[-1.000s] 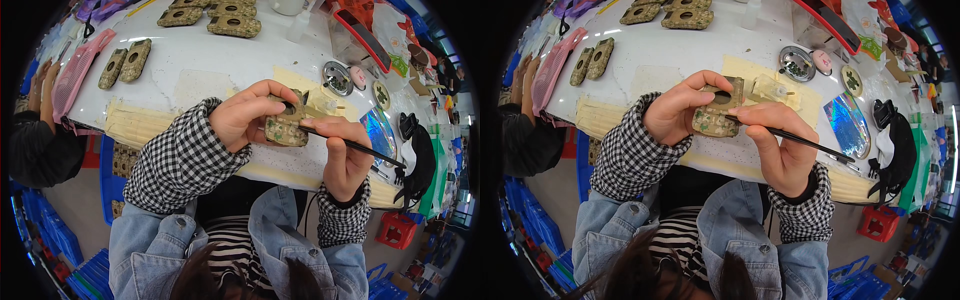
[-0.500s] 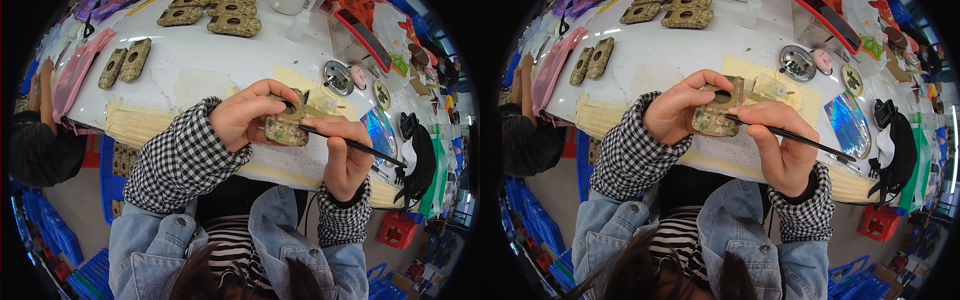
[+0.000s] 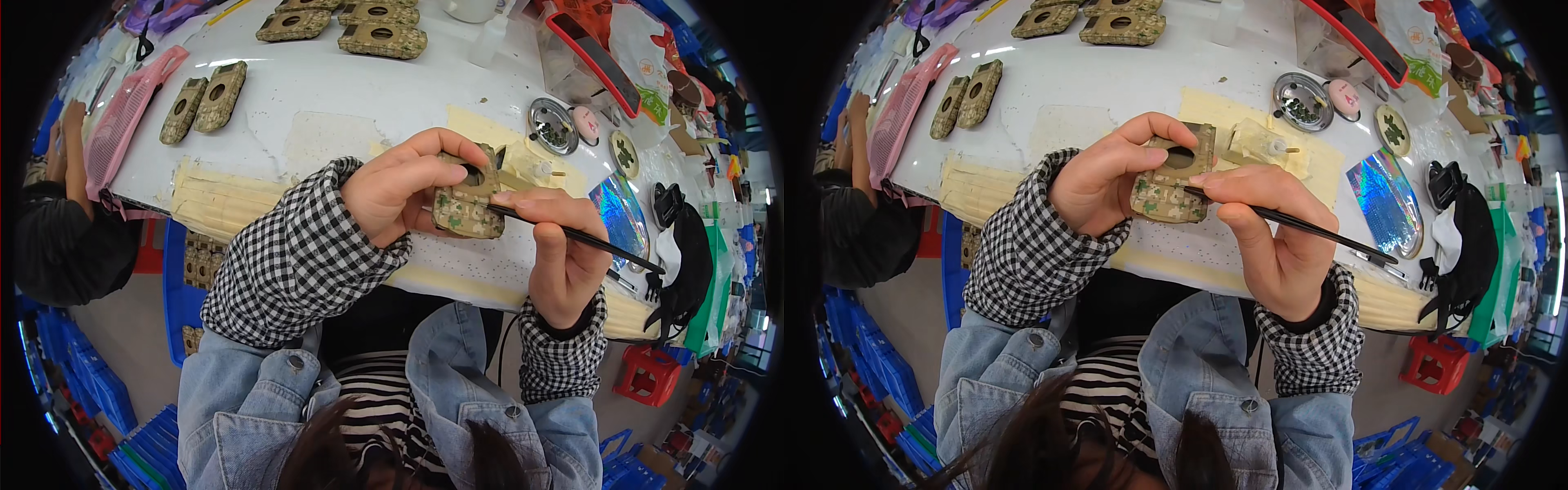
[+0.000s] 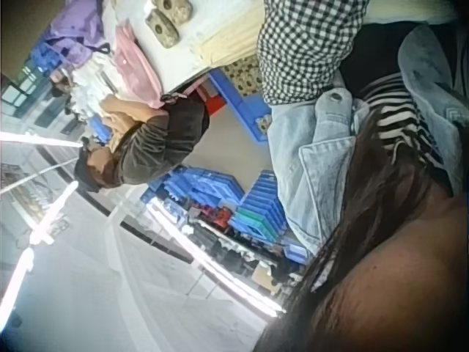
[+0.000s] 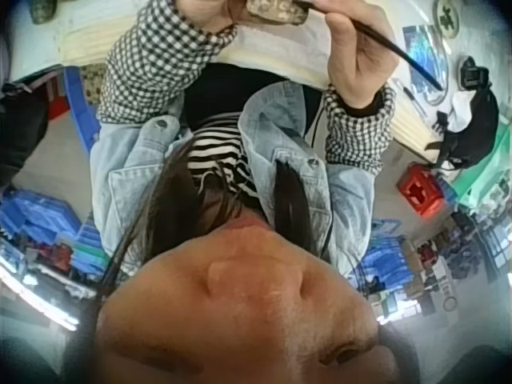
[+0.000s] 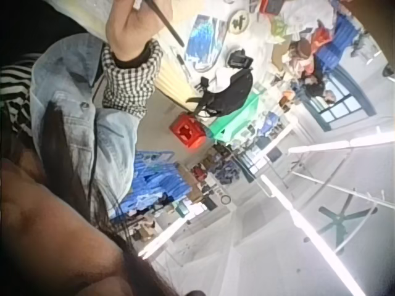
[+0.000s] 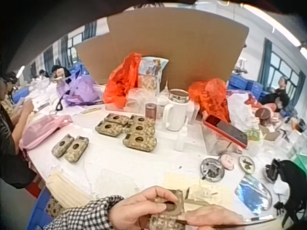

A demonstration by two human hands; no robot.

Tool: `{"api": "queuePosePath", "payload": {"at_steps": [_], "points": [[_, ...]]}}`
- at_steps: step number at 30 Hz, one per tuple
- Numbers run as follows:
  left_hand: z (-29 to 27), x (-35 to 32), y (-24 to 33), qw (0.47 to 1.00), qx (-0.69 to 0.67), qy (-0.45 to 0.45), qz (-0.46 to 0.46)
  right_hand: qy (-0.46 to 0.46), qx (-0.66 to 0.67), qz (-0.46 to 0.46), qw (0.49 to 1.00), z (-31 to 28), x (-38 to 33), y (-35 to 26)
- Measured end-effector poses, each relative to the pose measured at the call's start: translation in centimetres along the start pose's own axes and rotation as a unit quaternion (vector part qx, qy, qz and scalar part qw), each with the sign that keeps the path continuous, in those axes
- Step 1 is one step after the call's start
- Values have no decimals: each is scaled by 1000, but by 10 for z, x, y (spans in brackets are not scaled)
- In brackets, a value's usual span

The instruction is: Painting camouflage markings onto small toy tank models using a fine brush.

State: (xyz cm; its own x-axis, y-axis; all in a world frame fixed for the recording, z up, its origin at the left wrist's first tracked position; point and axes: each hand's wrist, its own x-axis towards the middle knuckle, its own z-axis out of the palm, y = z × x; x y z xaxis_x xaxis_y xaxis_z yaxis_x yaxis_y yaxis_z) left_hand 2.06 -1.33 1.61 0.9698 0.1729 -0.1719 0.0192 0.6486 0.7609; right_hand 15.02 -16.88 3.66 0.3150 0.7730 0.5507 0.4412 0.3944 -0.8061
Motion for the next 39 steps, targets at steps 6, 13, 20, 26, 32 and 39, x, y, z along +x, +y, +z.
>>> {"api": "queuePosePath", "payload": {"at_steps": [6,13,20,26,32,39], "points": [[1,0,0,1000,-5,-1,3,-2,-3,1,1000,0,0,0],[1,0,-1,1000,-3,-1,9,5,-1,8,1000,0,0,-1],[1,-1,0,1000,-3,-1,1,2,10,12,1000,0,-1,-1],[1,0,0,1000,-11,-6,4,1,4,11,1000,-1,-1,-1],[1,0,0,1000,-8,-6,2,2,5,17,1000,-1,-2,0],[1,-1,1,1000,2,1,1,0,9,15,1000,-1,-1,0]]}}
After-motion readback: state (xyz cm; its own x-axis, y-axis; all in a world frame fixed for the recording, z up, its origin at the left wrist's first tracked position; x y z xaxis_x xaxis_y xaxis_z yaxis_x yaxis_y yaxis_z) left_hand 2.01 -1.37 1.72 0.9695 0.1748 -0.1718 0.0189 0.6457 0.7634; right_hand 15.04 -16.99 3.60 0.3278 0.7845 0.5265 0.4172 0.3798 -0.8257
